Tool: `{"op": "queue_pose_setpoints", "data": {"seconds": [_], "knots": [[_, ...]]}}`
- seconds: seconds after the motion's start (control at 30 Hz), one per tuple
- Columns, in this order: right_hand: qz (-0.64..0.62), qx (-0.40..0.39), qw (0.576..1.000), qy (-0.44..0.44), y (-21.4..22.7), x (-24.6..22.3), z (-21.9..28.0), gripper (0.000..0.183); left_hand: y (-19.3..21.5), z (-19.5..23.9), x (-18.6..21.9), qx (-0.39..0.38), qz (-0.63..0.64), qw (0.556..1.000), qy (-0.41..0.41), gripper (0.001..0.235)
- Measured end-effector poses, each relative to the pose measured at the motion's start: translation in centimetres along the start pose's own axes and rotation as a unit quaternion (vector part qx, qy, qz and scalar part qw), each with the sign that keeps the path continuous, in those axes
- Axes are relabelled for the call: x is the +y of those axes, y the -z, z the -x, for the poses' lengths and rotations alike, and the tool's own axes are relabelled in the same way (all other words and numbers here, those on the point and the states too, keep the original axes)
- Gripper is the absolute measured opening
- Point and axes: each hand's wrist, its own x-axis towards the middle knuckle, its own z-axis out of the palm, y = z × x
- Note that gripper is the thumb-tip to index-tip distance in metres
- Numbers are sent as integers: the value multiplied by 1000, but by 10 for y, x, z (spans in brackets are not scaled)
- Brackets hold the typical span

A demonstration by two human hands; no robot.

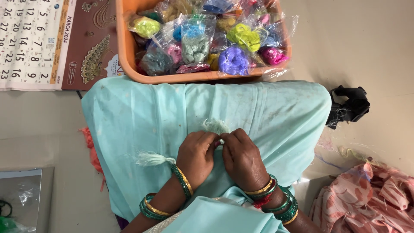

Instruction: The person sits on the floor and twists a skein of light green yarn by hand, folding and plying it into a twisted strand, then places the finished skein into an orange tray filled with other colorful yarn skeins. They then begin twisting an orange yarn skein the same way.

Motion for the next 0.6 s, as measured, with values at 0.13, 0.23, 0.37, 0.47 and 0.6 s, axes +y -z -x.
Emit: {"op": "queue_pose_setpoints", "data": {"seconds": [0.13,0.23,0.37,0.47,0.6], "knots": [[-4,8,1000,1,-1,0,1,28,1,-2,1,-1,-2,1000,-9,11],[-10,15,1000,0,0,0,1,26,2,-3,2,-9,-3,1000,-1,8],[-53,39,997,-47,1,-1,3,25,-2,1,-5,-15,17,1000,21,6],[-135,28,982,-131,-1,12,6,22,-7,3,-27,-87,138,981,105,9],[-298,-38,938,-173,7,30,4,17,10,-3,-21,-186,351,880,259,16]]}}
